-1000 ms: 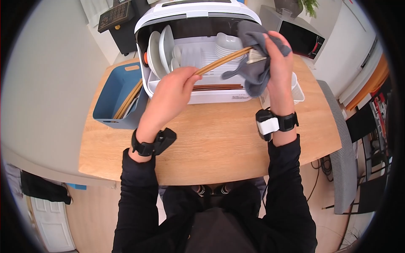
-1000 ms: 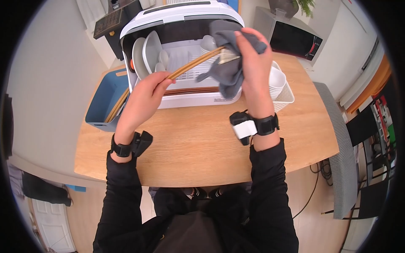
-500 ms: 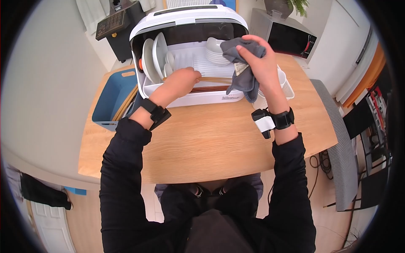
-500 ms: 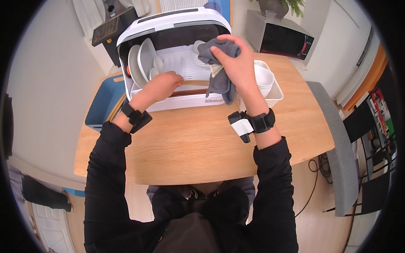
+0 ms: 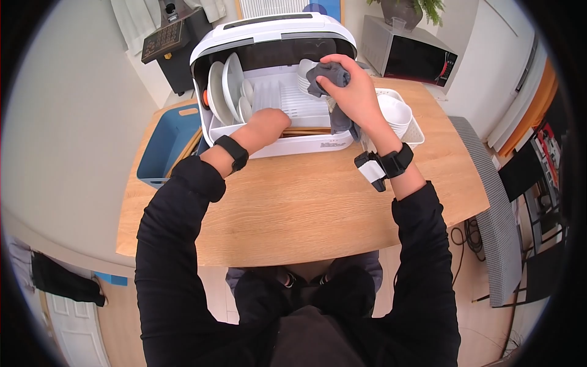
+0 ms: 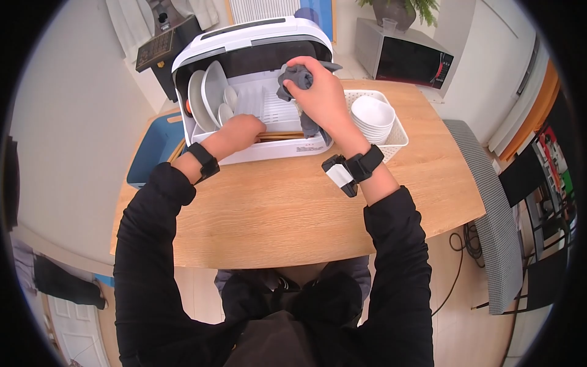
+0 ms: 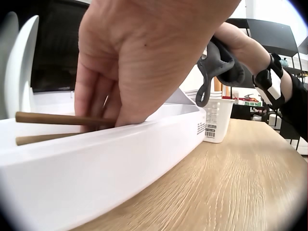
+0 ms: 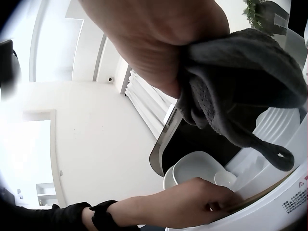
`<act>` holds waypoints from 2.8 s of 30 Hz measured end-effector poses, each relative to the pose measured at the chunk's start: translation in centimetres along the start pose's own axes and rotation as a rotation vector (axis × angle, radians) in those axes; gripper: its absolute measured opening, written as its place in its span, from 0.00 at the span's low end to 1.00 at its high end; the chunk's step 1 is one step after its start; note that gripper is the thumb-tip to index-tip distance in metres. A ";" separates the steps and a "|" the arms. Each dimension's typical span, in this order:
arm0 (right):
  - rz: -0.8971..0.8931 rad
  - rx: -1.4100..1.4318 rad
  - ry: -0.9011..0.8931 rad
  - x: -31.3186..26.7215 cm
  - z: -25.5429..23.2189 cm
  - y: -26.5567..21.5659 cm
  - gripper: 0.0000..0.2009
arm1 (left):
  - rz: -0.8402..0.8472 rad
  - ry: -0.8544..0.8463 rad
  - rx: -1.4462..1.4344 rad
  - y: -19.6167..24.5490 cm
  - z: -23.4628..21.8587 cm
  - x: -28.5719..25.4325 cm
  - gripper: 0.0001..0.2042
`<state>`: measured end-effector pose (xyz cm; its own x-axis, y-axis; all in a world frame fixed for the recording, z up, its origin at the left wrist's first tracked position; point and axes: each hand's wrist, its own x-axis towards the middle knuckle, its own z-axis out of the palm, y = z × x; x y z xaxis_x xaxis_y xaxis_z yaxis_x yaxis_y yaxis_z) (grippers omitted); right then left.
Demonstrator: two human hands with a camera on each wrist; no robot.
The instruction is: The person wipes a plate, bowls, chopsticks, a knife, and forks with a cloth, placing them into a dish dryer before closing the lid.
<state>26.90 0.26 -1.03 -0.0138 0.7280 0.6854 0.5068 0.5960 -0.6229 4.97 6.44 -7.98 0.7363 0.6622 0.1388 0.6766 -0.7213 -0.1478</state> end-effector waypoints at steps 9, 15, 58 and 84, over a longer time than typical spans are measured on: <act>0.011 -0.047 -0.060 0.3 0.5 -0.8 0.15 | -0.025 -0.013 -0.010 -0.9 0.2 -0.2 0.08; -0.079 -0.085 -0.003 0.3 1.7 0.6 0.18 | -0.049 -0.041 -0.068 -0.8 -1.7 -1.2 0.08; -0.190 -0.831 -0.374 -1.4 3.1 8.7 0.20 | -0.890 -0.545 -0.429 -18.9 -2.0 -15.5 0.08; -0.085 -0.472 -0.173 -1.4 1.6 3.1 0.20 | -0.271 0.263 -0.111 -4.1 -12.1 -17.8 0.09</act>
<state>27.13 1.69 -4.51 -0.1945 0.7526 0.6290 0.8314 0.4668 -0.3015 -10.96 -4.80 1.97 0.4955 0.7675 0.4067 0.8316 -0.5544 0.0330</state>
